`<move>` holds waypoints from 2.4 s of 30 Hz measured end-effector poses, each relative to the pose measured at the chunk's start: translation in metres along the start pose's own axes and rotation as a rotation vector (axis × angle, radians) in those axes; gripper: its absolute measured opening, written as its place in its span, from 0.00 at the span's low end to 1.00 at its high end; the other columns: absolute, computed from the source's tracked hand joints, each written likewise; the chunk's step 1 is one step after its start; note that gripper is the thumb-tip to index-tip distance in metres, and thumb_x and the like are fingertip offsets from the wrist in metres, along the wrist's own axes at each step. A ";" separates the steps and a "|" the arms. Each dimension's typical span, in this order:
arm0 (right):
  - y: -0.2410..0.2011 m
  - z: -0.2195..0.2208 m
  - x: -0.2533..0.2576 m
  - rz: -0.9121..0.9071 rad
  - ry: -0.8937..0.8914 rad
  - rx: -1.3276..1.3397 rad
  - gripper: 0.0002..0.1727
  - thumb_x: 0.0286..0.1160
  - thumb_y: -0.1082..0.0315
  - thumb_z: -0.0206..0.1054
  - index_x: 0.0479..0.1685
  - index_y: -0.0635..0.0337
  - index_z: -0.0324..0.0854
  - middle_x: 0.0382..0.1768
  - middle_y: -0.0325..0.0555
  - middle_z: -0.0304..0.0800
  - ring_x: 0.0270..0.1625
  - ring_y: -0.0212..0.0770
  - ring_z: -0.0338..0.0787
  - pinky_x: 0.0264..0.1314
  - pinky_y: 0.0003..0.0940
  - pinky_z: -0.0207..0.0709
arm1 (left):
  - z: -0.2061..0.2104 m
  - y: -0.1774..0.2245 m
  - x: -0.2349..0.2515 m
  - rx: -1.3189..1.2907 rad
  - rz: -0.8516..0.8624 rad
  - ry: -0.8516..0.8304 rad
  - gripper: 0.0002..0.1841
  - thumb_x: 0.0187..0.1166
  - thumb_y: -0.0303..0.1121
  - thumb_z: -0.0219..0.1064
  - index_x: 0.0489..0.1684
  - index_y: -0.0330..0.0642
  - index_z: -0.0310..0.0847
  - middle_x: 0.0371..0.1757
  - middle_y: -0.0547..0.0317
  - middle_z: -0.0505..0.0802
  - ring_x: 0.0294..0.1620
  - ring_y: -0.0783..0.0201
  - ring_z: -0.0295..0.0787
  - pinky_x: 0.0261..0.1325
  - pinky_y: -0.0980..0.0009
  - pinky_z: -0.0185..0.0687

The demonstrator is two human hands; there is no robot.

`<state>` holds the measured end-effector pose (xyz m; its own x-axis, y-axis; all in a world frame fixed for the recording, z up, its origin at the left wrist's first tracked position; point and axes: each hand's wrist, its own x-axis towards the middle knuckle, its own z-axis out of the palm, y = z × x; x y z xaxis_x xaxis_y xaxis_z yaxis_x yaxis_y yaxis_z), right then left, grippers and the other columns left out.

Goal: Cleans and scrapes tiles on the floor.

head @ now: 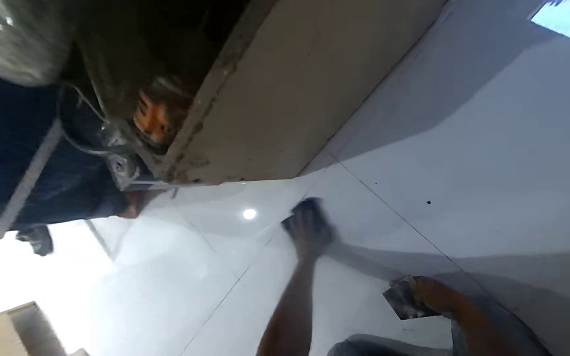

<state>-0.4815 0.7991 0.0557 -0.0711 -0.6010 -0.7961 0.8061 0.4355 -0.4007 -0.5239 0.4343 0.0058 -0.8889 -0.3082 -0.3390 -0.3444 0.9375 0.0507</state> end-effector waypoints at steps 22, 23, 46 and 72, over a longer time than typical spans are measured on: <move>-0.004 -0.036 -0.013 -0.058 -0.030 0.040 0.22 0.85 0.67 0.62 0.76 0.63 0.76 0.67 0.60 0.85 0.68 0.52 0.85 0.75 0.54 0.74 | 0.035 0.161 -0.038 0.039 -0.036 0.060 0.43 0.81 0.60 0.47 0.90 0.36 0.59 0.92 0.32 0.58 0.93 0.27 0.45 0.85 0.24 0.39; 0.002 -0.037 -0.010 -0.089 -0.040 0.071 0.22 0.85 0.66 0.61 0.76 0.62 0.77 0.66 0.59 0.86 0.67 0.51 0.86 0.74 0.53 0.76 | 0.023 0.187 -0.014 0.005 -0.212 0.055 0.41 0.85 0.56 0.48 0.93 0.36 0.53 0.94 0.33 0.53 0.94 0.30 0.42 0.85 0.25 0.40; -0.247 -0.141 0.010 -0.421 0.864 -1.040 0.25 0.78 0.70 0.67 0.76 0.49 0.81 0.77 0.59 0.78 0.81 0.63 0.75 0.81 0.65 0.65 | -0.007 0.171 0.093 -0.026 -0.405 0.128 0.44 0.80 0.63 0.48 0.95 0.46 0.53 0.95 0.43 0.54 0.95 0.36 0.44 0.85 0.28 0.41; -0.366 -0.159 0.068 -0.039 0.721 -1.068 0.19 0.88 0.62 0.57 0.72 0.51 0.82 0.69 0.57 0.84 0.74 0.62 0.81 0.72 0.64 0.75 | -0.005 0.168 0.094 -0.023 -0.367 0.066 0.45 0.78 0.65 0.45 0.93 0.44 0.55 0.95 0.41 0.55 0.95 0.34 0.43 0.85 0.26 0.37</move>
<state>-0.8747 0.7056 0.0755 -0.6531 -0.2751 -0.7056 -0.0471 0.9447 -0.3247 -0.6668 0.5617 -0.0129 -0.7223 -0.6336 -0.2771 -0.6497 0.7590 -0.0419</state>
